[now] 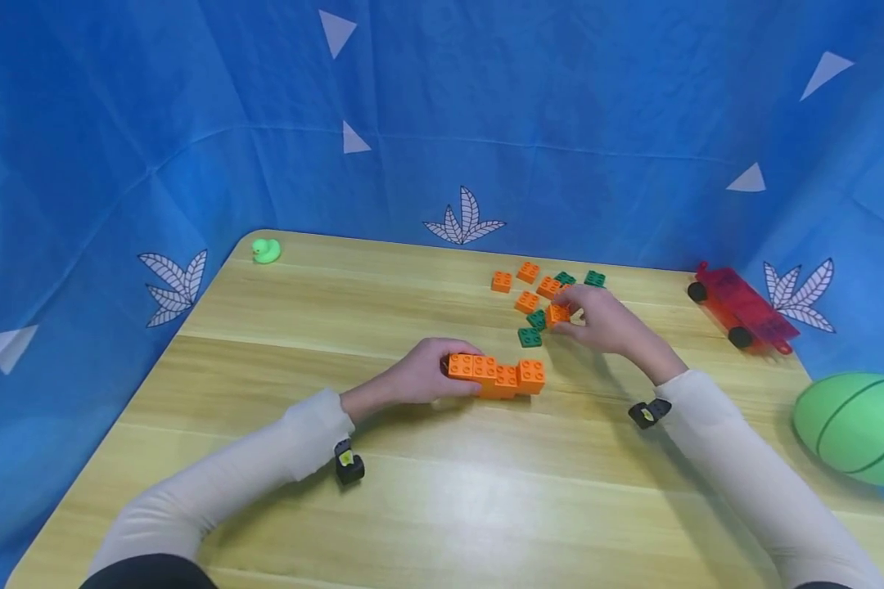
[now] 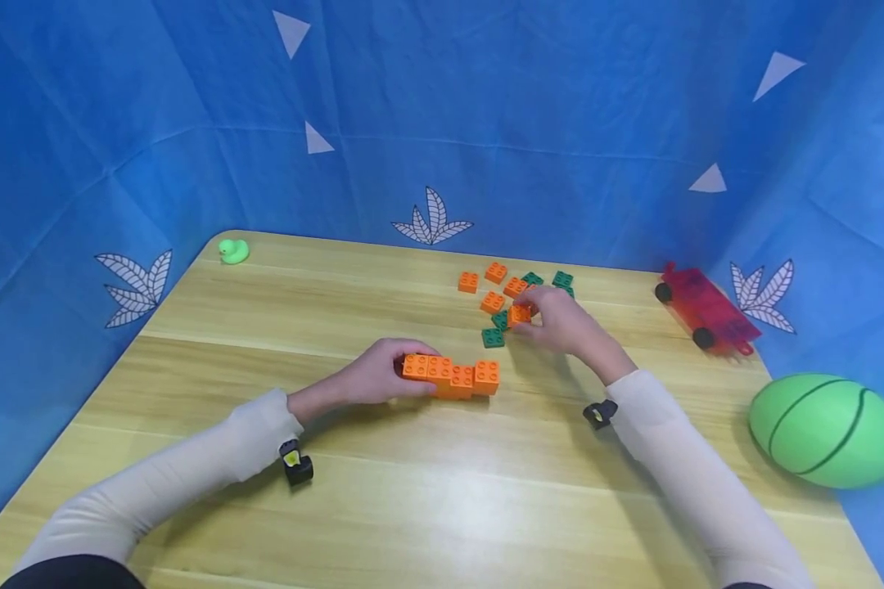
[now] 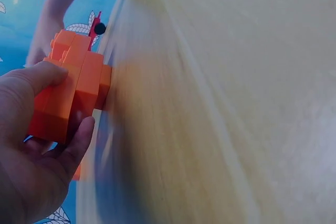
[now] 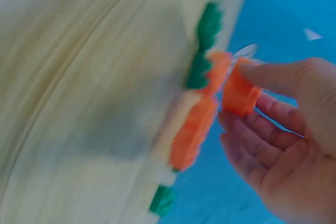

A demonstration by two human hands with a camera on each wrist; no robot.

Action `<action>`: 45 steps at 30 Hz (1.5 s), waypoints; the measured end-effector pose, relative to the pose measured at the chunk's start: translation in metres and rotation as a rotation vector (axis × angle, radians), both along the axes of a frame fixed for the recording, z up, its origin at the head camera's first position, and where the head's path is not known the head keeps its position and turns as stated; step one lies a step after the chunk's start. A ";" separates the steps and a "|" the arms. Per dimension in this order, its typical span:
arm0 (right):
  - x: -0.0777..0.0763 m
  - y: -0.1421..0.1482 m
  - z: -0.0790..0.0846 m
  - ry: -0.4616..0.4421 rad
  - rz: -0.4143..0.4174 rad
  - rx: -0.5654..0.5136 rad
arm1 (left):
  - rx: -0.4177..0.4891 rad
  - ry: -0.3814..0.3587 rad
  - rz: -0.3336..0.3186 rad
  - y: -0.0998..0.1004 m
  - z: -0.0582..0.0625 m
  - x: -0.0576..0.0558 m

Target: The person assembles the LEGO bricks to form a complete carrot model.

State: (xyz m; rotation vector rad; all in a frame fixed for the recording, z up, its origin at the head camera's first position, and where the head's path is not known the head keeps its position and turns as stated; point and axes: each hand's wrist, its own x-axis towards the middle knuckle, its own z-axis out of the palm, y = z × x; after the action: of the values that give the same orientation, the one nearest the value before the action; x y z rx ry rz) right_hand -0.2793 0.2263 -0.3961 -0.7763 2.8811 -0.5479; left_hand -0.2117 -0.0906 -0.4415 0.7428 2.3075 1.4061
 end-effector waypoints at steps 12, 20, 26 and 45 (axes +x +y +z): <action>0.046 -0.045 0.029 -0.005 0.147 -0.260 | -0.019 -0.003 -0.018 -0.007 0.002 -0.010; 0.052 -0.062 0.026 -0.051 0.152 -0.239 | -0.020 -0.004 -0.038 -0.009 0.004 -0.016; 0.052 -0.069 0.027 -0.068 0.205 -0.211 | -0.010 0.001 -0.033 -0.010 0.003 -0.016; 0.054 -0.074 0.021 -0.110 0.204 -0.159 | -0.014 -0.026 -0.034 -0.008 0.004 -0.015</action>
State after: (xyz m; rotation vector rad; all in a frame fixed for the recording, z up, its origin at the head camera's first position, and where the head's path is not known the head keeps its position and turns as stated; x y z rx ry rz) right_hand -0.2254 0.1523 -0.3753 -1.0140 2.6423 -0.7730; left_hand -0.2264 -0.0985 -0.4370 0.7517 2.2716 1.3754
